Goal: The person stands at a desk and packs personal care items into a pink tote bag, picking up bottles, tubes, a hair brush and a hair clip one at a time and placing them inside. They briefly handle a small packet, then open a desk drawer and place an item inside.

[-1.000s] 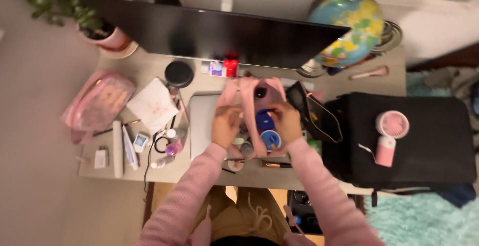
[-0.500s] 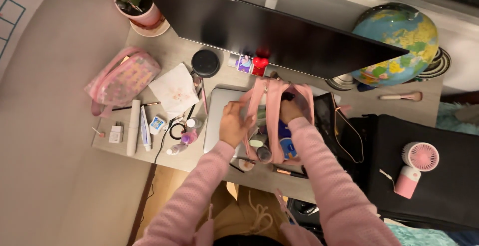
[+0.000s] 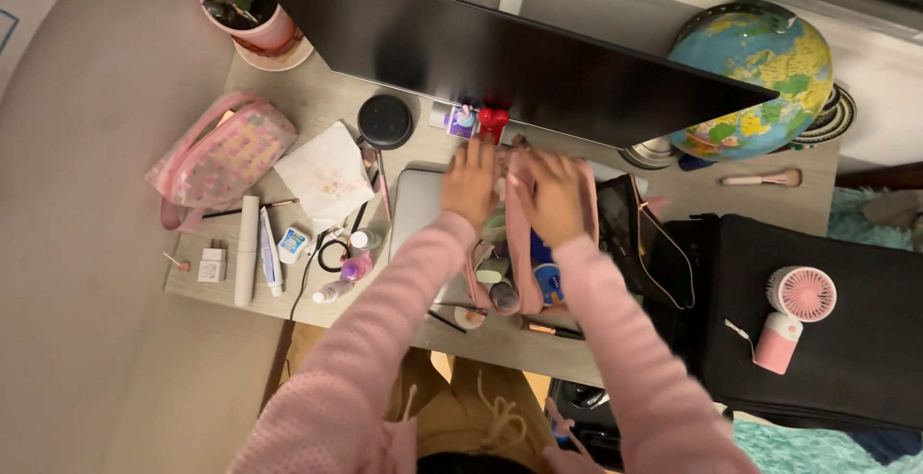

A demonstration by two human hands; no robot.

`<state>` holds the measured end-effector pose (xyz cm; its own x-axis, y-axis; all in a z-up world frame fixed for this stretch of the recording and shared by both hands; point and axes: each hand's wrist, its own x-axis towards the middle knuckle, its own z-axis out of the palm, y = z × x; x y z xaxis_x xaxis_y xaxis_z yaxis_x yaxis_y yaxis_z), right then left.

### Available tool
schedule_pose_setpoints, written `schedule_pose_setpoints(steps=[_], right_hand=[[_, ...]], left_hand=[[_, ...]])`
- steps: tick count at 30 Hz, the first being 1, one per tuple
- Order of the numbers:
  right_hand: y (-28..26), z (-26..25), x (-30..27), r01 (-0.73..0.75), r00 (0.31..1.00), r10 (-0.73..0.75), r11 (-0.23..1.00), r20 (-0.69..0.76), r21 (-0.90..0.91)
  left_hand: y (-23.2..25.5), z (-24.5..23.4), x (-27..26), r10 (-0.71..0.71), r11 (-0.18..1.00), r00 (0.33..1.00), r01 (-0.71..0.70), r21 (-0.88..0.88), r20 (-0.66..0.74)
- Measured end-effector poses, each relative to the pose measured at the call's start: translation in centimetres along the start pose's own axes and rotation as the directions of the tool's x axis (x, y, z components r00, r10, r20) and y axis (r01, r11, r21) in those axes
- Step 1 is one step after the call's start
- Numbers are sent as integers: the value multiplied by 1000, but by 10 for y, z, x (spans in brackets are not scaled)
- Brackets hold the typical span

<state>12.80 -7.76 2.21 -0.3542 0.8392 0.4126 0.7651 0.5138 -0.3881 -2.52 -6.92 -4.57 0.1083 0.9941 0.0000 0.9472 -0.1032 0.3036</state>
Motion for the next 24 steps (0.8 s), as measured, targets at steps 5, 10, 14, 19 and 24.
schedule_pose_setpoints(steps=[5,10,14,19,24], right_hand=[[45,59,24,-191,911,170,981,377,19],[29,50,36,-264,872,123,933,474,245],[25,40,41,-284,866,75,887,495,364],[43,55,34,-365,851,191,885,489,289],[39,51,52,-307,819,272,951,505,-14]], left_hand=[[-12,4,0,38,999,995,-39,-10,-96],[-15,-21,-11,-4,997,994,-4,-72,-112],[-31,-4,-10,13,994,999,-19,-106,-53],[-25,-27,-9,81,995,989,-87,-46,-123],[-36,9,-12,151,988,946,-147,39,-286]])
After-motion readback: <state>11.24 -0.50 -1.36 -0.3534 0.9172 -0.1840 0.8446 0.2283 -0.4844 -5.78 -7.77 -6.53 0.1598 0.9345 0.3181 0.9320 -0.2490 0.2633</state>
